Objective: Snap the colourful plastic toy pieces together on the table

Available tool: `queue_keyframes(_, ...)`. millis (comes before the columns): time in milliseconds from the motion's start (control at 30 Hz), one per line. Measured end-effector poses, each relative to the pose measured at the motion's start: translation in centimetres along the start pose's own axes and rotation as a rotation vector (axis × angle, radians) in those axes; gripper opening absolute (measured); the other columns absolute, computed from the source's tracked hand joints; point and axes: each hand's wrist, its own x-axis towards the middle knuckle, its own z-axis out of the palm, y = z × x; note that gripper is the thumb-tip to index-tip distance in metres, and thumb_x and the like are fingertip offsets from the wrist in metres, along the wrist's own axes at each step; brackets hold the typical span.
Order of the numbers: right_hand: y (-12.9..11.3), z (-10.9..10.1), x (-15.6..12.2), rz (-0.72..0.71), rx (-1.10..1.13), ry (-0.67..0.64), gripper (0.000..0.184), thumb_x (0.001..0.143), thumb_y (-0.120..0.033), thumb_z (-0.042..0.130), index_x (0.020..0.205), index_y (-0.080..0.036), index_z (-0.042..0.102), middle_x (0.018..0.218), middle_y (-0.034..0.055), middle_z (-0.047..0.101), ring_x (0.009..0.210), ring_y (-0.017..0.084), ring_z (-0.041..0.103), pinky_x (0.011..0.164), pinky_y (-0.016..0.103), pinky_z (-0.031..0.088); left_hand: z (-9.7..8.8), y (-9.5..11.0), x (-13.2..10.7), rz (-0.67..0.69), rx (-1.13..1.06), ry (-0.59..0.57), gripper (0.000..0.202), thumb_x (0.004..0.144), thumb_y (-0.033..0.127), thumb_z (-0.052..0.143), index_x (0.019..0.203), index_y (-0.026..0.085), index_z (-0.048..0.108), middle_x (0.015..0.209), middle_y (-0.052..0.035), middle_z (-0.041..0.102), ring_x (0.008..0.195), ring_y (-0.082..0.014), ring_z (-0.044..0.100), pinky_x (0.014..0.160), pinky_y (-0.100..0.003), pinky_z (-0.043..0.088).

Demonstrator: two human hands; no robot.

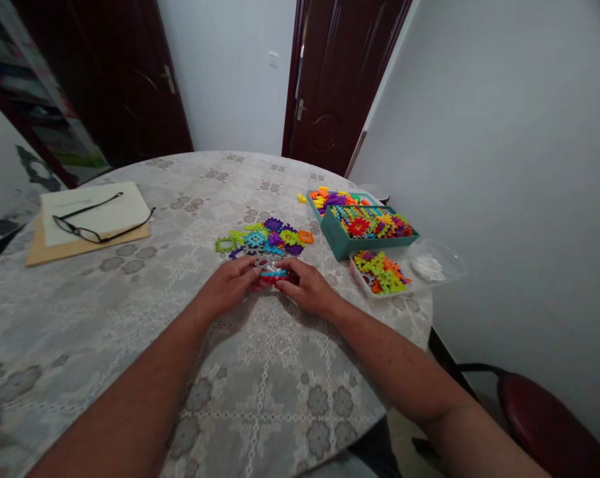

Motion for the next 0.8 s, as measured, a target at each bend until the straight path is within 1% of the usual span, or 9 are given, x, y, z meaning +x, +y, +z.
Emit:
queue_keyframes(133,-0.2,-0.6,0.3,-0.138,-0.056,0.067,0.02,0.096,-0.024,0.065,0.116,-0.022,0.069,0.099,0.0028,0.066,0.084,0.016,0.06,0.077,0.028,0.049,0.0,-0.2,-0.1,-0.061,0.016,0.006,0.035,0.086,0.052,0.069,0.101,0.02,0.072,0.09,-0.0081,0.077,0.085,-0.0268,0.074,0.081,-0.041,0.061)
queue_keyframes(233,-0.3,-0.7,0.4,-0.254,-0.08,0.074,0.02,0.095,-0.016,0.061,0.113,-0.02,0.068,0.119,0.0091,0.065,0.109,0.02,0.063,0.092,0.032,0.052,0.2,0.0,-0.3,0.012,0.088,-0.083,0.033,0.088,0.052,0.068,0.098,0.022,0.074,0.09,-0.0084,0.077,0.083,-0.0269,0.072,0.078,-0.04,0.06)
queue_keyframes(300,-0.3,-0.7,0.3,-0.275,-0.1,0.038,0.021,0.092,-0.013,0.061,0.111,-0.02,0.068,0.123,0.0096,0.066,0.116,0.021,0.063,0.098,0.034,0.05,0.2,0.2,-0.5,0.077,0.14,-0.146,0.031,0.091,0.051,0.066,0.101,0.023,0.076,0.092,-0.0084,0.077,0.083,-0.0263,0.071,0.079,-0.039,0.059)
queue_keyframes(367,-0.4,-0.8,0.1,-0.227,-0.112,-0.006,0.022,0.093,-0.014,0.061,0.113,-0.021,0.067,0.113,0.0063,0.07,0.103,0.019,0.066,0.093,0.032,0.051,0.2,0.2,-0.6,0.115,0.175,-0.192,0.031,0.094,0.049,0.064,0.108,0.024,0.077,0.094,-0.0082,0.078,0.083,-0.0254,0.071,0.081,-0.039,0.058)
queue_keyframes(467,-1.3,-1.7,-0.1,-0.095,-0.115,-0.028,0.026,0.097,-0.023,0.062,0.123,-0.022,0.065,0.095,0.001,0.073,0.079,0.016,0.065,0.079,0.029,0.051,0.2,-0.2,-0.7,0.128,0.181,-0.228,0.032,0.098,0.047,0.062,0.114,0.023,0.077,0.094,-0.0093,0.079,0.083,-0.0241,0.071,0.082,-0.039,0.057)
queue_keyframes(533,-2.4,-3.2,-0.1,-0.073,-0.144,-0.051,0.028,0.099,-0.026,0.062,0.127,-0.023,0.064,0.1,0.0026,0.075,0.084,0.017,0.068,0.082,0.031,0.053,0.3,-0.5,-0.7,0.11,0.15,-0.229,0.034,0.099,0.047,0.06,0.116,0.023,0.076,0.098,-0.0105,0.079,0.085,-0.0238,0.072,0.082,-0.038,0.058)
queue_keyframes(600,-3.6,-5.3,-0.2,-0.099,-0.22,-0.06,0.028,0.1,-0.024,0.06,0.127,-0.024,0.066,0.117,0.0065,0.076,0.102,0.021,0.07,0.093,0.035,0.053,0.4,-0.6,-0.8,0.082,0.12,-0.2,0.036,0.099,0.049,0.06,0.117,0.022,0.075,0.1,-0.0111,0.079,0.085,-0.0236,0.074,0.081,-0.038,0.058)
queue_keyframes(667,-4.5,-7.9,-0.7,-0.091,-0.318,-0.005,0.032,0.1,-0.023,0.058,0.13,-0.025,0.066,0.131,0.0091,0.072,0.116,0.024,0.069,0.102,0.04,0.051,0.4,-0.5,-0.8,0.069,0.143,-0.134,0.036,0.097,0.049,0.061,0.116,0.022,0.075,0.098,-0.0105,0.08,0.083,-0.0234,0.074,0.078,-0.037,0.058)
queue_keyframes(800,-3.9,-13.1,-3.3,0.034,-0.574,0.173,0.036,0.098,-0.028,0.056,0.132,-0.021,0.066,0.129,0.0132,0.073,0.117,0.028,0.069,0.106,0.045,0.051,0.0,0.0,-0.7,0.086,0.297,0.059,0.028,0.093,0.042,0.06,0.105,0.023,0.077,0.09,-0.0066,0.08,0.074,-0.021,0.072,0.073,-0.033,0.055)
